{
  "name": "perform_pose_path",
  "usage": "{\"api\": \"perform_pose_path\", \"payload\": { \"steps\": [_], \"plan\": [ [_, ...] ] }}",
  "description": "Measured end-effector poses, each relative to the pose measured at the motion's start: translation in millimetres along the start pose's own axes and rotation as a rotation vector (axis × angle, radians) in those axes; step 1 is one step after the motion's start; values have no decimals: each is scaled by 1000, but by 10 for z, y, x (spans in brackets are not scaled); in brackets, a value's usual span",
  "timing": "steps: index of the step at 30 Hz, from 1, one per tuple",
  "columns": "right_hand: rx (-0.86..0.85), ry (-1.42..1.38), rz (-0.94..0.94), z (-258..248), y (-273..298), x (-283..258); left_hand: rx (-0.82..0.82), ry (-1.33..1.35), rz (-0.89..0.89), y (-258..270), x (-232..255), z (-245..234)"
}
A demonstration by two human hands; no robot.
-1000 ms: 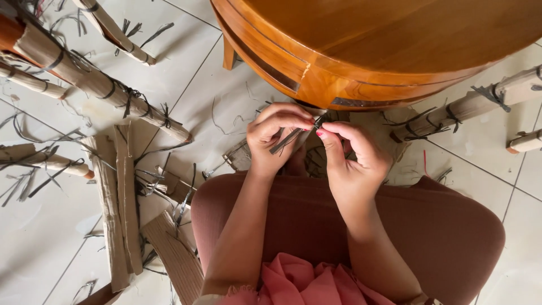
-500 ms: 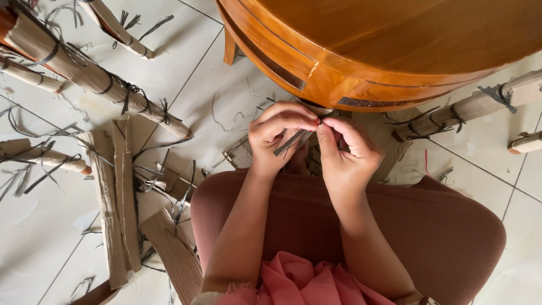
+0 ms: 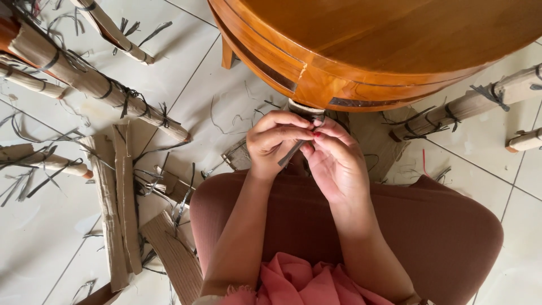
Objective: Wrapping wooden table legs with protective cardboard and securing them with ties for transport.
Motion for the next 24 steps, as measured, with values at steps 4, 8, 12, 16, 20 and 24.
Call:
{"api": "perform_pose_path", "payload": {
  "steps": [4, 8, 12, 16, 20, 24],
  "plan": [
    [-1, -21, 6, 128, -21, 18, 54, -25, 11, 71, -22, -25],
    [54, 149, -105, 19, -72, -9, 79, -9, -17, 119, -76, 1],
    [185, 186, -184, -42, -70, -28, 80, 25, -50, 126, -133, 24],
    [227, 153, -213, -240, -100, -3, 80, 86, -59, 111, -118, 20],
    [311, 121, -266, -291, -39, -72, 93, 218, -27, 132, -168, 42],
    [283, 290, -393, -317, 11, -222, 113, 30, -3, 194, -201, 8]
  ]
}}
Point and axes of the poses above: each hand's wrist, its own y-axis away from the middle knuckle, its own z-axis out of the palm, x = y × z, the point moved 9 cm from there along -y, towards the middle knuckle, and after that the axes turned 14 degrees about -y, right-handed, at the moved point
